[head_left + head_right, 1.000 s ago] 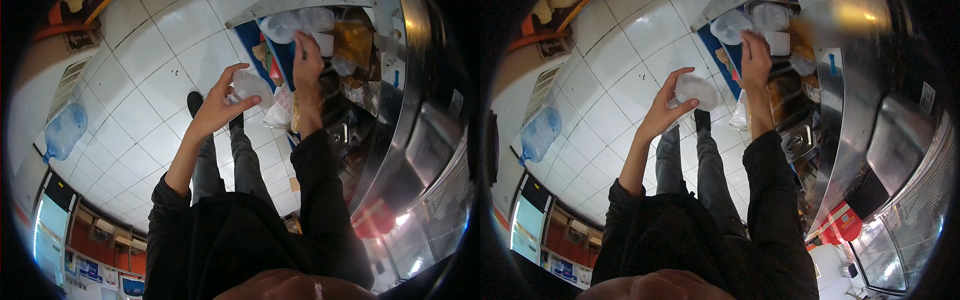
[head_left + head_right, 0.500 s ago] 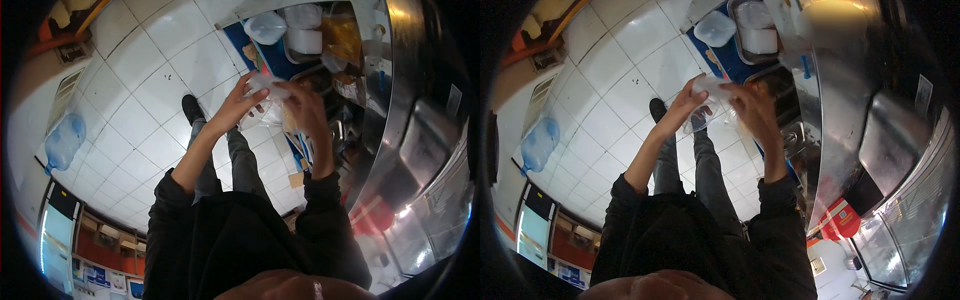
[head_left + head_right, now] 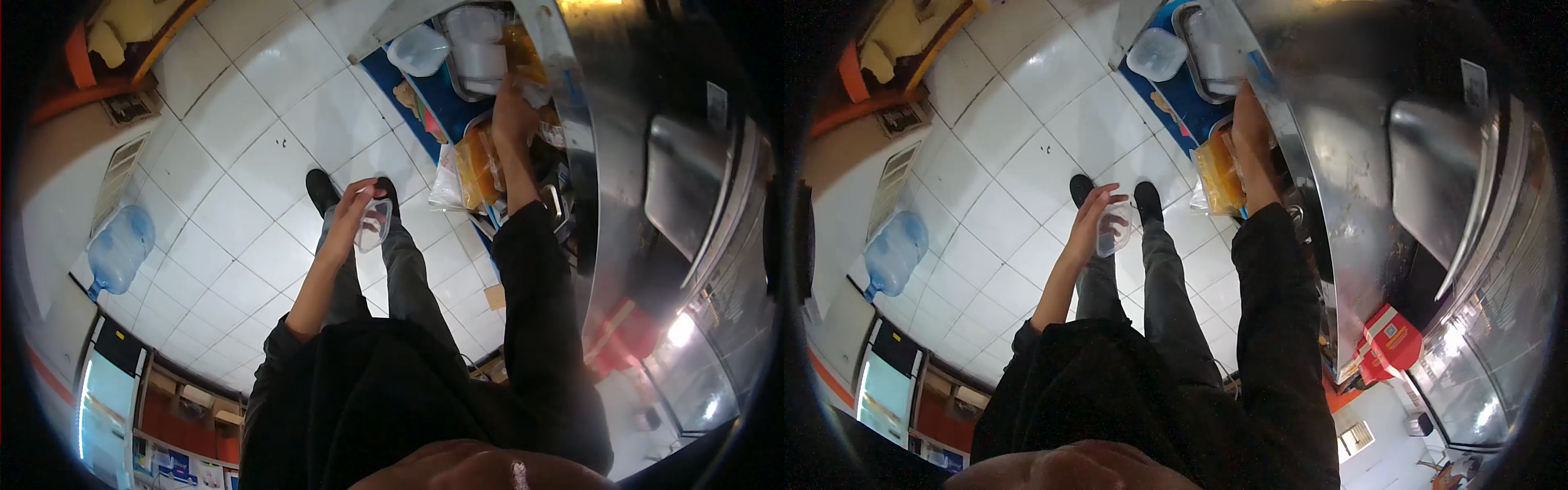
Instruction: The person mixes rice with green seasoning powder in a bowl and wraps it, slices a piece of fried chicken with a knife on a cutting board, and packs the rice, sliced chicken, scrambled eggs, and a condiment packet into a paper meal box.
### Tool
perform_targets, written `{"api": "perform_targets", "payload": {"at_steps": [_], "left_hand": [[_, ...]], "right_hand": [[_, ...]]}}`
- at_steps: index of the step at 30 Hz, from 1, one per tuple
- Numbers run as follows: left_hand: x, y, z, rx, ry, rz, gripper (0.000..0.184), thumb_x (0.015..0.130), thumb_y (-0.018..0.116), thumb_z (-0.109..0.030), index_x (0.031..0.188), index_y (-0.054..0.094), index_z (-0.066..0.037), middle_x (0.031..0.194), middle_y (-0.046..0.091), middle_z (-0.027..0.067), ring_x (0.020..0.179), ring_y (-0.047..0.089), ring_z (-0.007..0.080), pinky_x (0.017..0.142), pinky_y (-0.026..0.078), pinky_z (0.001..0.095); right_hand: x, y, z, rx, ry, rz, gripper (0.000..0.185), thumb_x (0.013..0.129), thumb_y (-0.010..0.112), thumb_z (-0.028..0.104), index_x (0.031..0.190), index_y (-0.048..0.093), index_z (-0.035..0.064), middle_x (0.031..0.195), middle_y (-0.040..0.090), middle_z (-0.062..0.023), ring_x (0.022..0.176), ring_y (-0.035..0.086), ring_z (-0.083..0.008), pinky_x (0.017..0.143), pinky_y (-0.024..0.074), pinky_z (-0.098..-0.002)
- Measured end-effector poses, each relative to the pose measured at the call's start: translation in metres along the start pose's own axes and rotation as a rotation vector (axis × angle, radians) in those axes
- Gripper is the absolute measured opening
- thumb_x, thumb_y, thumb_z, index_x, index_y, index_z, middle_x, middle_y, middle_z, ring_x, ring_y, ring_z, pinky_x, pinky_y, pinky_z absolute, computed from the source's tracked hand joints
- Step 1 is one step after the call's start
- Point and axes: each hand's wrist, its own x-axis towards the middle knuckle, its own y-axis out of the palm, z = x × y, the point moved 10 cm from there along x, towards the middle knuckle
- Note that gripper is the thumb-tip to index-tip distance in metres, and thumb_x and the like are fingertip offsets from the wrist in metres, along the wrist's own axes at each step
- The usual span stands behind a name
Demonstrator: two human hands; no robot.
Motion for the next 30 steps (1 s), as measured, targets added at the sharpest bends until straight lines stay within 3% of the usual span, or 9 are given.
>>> {"api": "perform_targets", "payload": {"at_steps": [3,6,11,13,14,16,20,26,30], "left_hand": [[-0.026,-0.017,-0.011,0.016,-0.027,-0.089,0.055,0.091,0.047,-0.051,0.129,0.045,-0.012,0.115,0.056,0.0106,0.084,0.058,0.0195,0.071,0.047,0.0306],[-0.051,-0.014,-0.024,0.021,-0.001,-0.117,0.049,0.093,0.046,-0.048,0.126,0.048,-0.012,0.104,0.061,0.0108,0.076,0.06,0.0181,0.062,0.047,0.0285],[-0.095,0.038,-0.027,0.153,0.079,0.034,0.044,0.094,0.045,-0.043,0.123,0.05,-0.009,0.101,0.06,0.0098,0.08,0.063,0.0204,0.068,0.052,0.0319],[-0.118,0.086,-0.032,0.27,0.197,0.236,0.035,0.095,0.045,-0.028,0.122,0.05,-0.005,0.102,0.06,0.0085,0.083,0.063,0.0186,0.069,0.053,0.0309],[-0.13,0.114,-0.032,0.434,0.227,0.36,0.032,0.095,0.047,-0.024,0.119,0.052,-0.004,0.099,0.061,0.0071,0.082,0.063,0.0173,0.069,0.051,0.0286],[-0.181,0.198,-0.025,0.465,0.028,0.625,0.029,0.095,0.048,-0.023,0.116,0.054,-0.003,0.095,0.063,0.0065,0.079,0.062,0.0155,0.069,0.049,0.0257],[-0.249,0.319,0.021,0.655,0.052,0.836,0.027,0.095,0.051,-0.023,0.111,0.057,-0.003,0.094,0.063,0.0057,0.08,0.06,0.0134,0.071,0.046,0.0233],[-0.325,0.501,0.124,0.82,0.456,1.019,0.024,0.092,0.057,-0.023,0.1,0.061,-0.002,0.092,0.061,0.0035,0.087,0.055,0.0113,0.078,0.044,0.0265],[-0.372,0.593,0.191,0.787,0.6,1.147,0.022,0.091,0.059,-0.023,0.097,0.059,-0.002,0.088,0.06,0.0056,0.086,0.055,0.0106,0.076,0.044,0.0278]], "right_hand": [[-0.014,-0.029,0.012,0.157,-0.077,-0.087,0.035,0.094,0.046,0.028,0.121,0.047,0.0052,0.108,0.061,-0.0197,0.099,0.059,-0.0367,0.085,0.0466,-0.0445],[-0.081,-0.065,0.034,-0.038,0.019,0.382,0.034,0.093,0.047,0.026,0.119,0.046,0.0038,0.109,0.06,-0.0213,0.095,0.061,-0.0334,0.079,0.049,-0.0408],[-0.253,-0.05,0.0,0.678,-0.169,0.45,0.032,0.094,0.049,0.033,0.09,0.061,0.0044,0.078,0.058,-0.017,0.075,0.058,-0.0289,0.073,0.0467,-0.0382],[-0.307,-0.078,-0.016,0.783,-0.128,0.446,0.043,0.095,0.046,0.041,0.083,0.06,0.0017,0.07,0.056,-0.0111,0.069,0.055,-0.0228,0.071,0.0446,-0.0381],[-0.332,-0.072,-0.04,0.995,0.197,0.565,0.048,0.096,0.044,0.044,0.078,0.059,0.0021,0.072,0.054,-0.0064,0.067,0.051,-0.0152,0.063,0.0452,-0.0327],[-0.35,-0.144,-0.079,1.161,0.463,0.562,0.049,0.096,0.042,0.046,0.078,0.058,0.0026,0.072,0.051,-0.0033,0.063,0.049,-0.0109,0.054,0.0435,-0.0272],[-0.382,-0.244,-0.168,1.244,0.318,0.137,0.042,0.097,0.045,0.041,0.085,0.055,0.002,0.072,0.049,-0.0004,0.062,0.049,-0.009,0.049,0.041,-0.0249],[-0.471,-0.297,-0.337,1.653,0.234,-0.081,0.028,0.097,0.049,0.032,0.103,0.057,0.0061,0.086,0.054,0.0029,0.077,0.051,-0.0074,0.066,0.0427,-0.0216],[-0.529,-0.332,-0.403,2.084,0.196,0.043,0.042,0.095,0.05,0.038,0.127,0.045,0.0121,0.115,0.054,-0.0069,0.106,0.052,-0.0188,0.087,0.0444,-0.0406]]}}
